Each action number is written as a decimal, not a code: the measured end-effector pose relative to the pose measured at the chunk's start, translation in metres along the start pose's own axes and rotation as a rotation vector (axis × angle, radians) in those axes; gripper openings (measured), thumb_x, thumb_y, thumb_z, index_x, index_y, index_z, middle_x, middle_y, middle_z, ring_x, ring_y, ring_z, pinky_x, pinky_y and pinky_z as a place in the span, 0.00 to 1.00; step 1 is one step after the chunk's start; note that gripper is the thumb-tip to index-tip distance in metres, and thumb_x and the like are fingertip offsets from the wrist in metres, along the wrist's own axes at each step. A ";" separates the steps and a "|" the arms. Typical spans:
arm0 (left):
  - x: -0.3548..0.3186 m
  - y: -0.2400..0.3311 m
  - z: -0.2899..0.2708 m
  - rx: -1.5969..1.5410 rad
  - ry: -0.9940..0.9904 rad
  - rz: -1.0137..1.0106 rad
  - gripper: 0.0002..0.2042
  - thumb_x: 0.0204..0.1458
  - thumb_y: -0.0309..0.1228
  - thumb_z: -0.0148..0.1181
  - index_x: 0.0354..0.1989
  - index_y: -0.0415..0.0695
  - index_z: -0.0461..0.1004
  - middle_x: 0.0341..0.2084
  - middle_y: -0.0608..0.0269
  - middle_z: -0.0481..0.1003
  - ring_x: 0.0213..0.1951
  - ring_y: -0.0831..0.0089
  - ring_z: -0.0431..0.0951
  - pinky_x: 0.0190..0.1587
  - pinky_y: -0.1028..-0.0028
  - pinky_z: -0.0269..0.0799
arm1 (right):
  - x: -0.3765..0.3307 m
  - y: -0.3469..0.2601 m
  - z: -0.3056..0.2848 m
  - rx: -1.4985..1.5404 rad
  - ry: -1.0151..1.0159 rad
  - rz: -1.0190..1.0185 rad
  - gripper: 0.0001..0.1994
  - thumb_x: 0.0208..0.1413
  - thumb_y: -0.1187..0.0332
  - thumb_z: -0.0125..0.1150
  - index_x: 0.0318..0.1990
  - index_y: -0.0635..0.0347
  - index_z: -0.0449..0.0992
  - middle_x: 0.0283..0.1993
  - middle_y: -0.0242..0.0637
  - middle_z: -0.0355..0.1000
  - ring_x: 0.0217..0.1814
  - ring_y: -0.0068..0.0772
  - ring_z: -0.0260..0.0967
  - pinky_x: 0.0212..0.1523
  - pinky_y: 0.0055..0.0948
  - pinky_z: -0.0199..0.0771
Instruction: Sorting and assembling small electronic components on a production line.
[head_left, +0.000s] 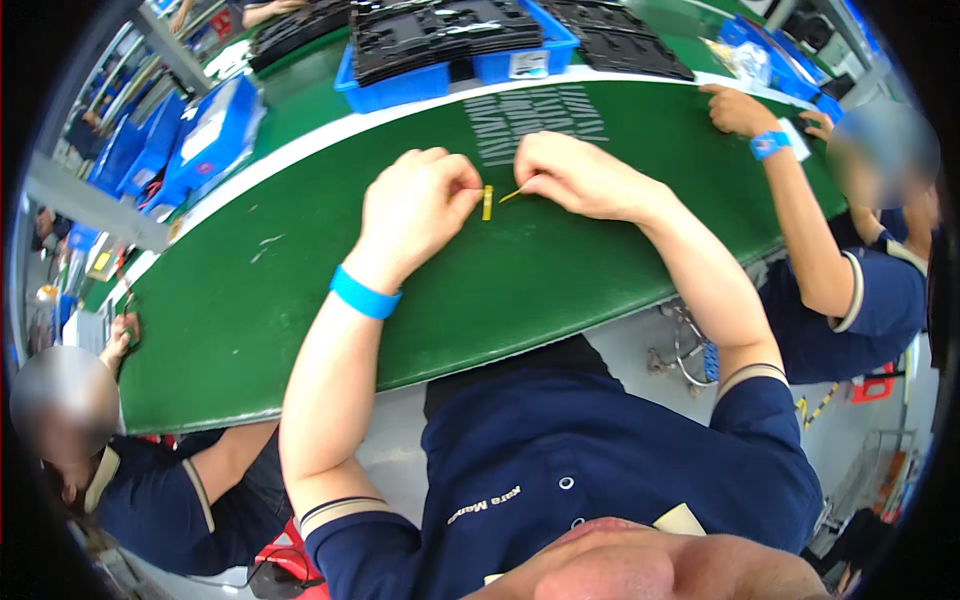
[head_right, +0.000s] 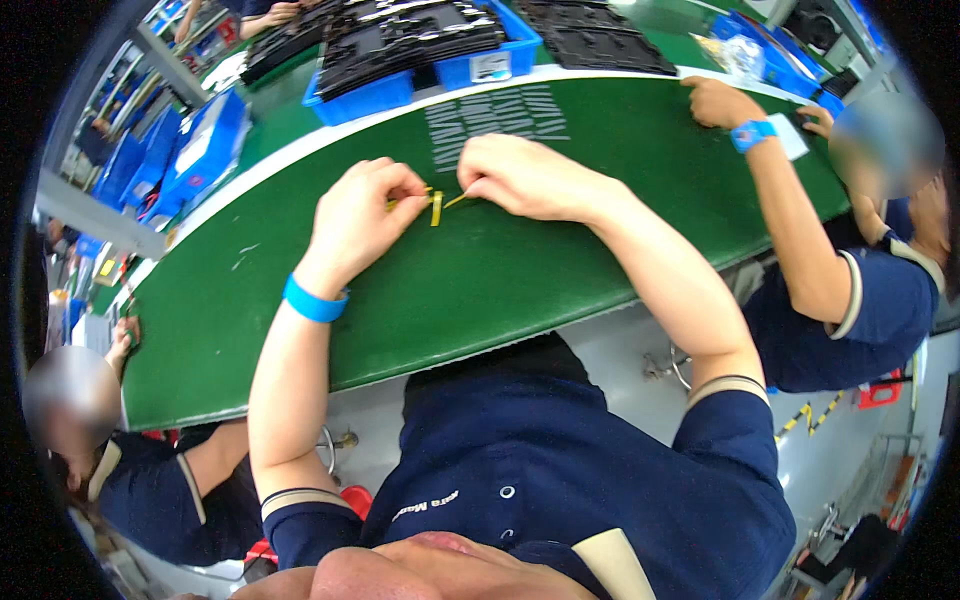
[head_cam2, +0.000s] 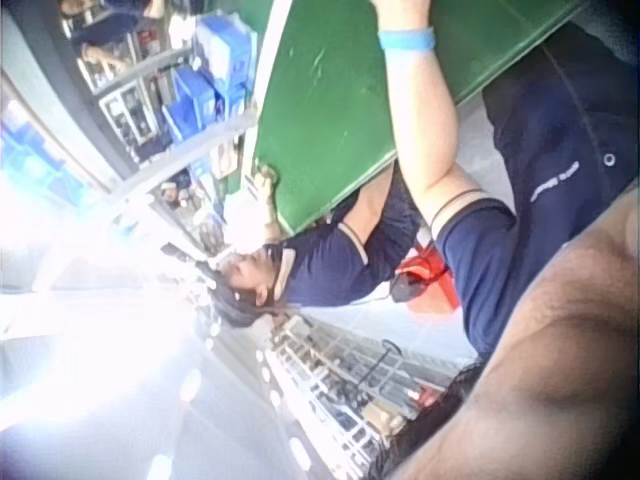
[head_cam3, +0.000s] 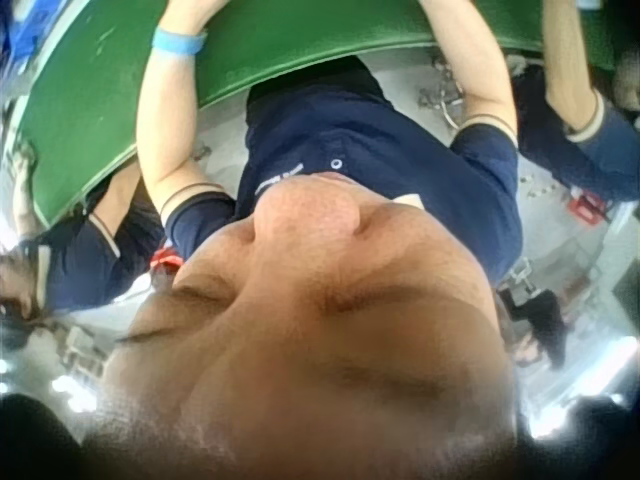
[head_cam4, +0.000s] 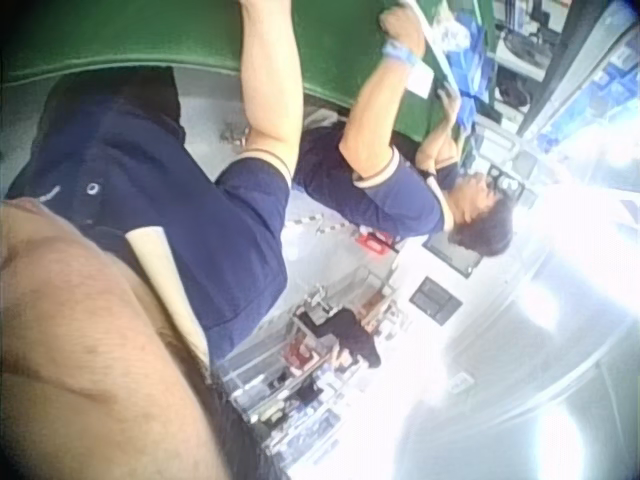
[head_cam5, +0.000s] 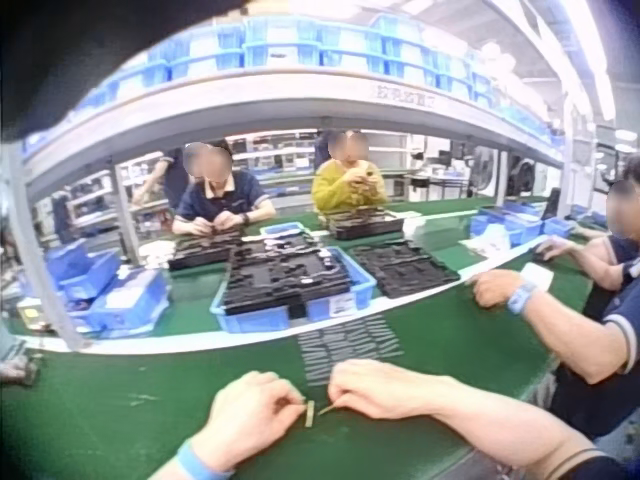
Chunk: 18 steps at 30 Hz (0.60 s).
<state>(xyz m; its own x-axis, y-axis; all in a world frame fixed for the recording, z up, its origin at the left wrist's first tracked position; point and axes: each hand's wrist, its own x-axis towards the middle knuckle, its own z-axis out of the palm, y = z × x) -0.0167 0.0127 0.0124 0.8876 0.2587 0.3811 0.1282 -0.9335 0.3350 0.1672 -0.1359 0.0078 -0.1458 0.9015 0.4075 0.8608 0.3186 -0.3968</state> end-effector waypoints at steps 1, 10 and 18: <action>0.000 0.000 0.000 -0.009 0.008 0.010 0.02 0.46 0.33 0.62 0.26 0.50 0.77 0.25 0.66 0.74 0.34 0.64 0.75 0.37 0.64 0.73 | 0.000 -0.004 -0.002 0.068 0.025 0.136 0.03 0.56 0.74 0.57 0.35 0.61 0.69 0.32 0.36 0.67 0.36 0.35 0.67 0.38 0.32 0.68; -0.001 -0.005 -0.003 0.009 0.069 -0.081 0.02 0.48 0.33 0.61 0.28 0.51 0.78 0.26 0.67 0.74 0.34 0.66 0.75 0.38 0.67 0.73 | 0.003 -0.006 -0.003 0.428 0.207 0.241 0.10 0.53 0.79 0.58 0.43 0.62 0.75 0.36 0.33 0.68 0.39 0.28 0.68 0.39 0.26 0.69; 0.001 0.001 -0.003 -0.001 -0.005 -0.060 0.03 0.50 0.33 0.61 0.29 0.49 0.79 0.26 0.67 0.73 0.34 0.68 0.74 0.37 0.69 0.71 | 0.002 0.006 -0.001 0.203 0.252 0.085 0.08 0.52 0.81 0.59 0.40 0.61 0.78 0.34 0.32 0.67 0.36 0.27 0.68 0.37 0.24 0.68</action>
<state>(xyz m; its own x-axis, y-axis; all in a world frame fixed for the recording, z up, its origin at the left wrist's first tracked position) -0.0167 0.0132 0.0154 0.8806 0.3131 0.3558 0.1812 -0.9161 0.3576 0.1727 -0.1327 0.0068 0.0690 0.8348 0.5462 0.7463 0.3201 -0.5836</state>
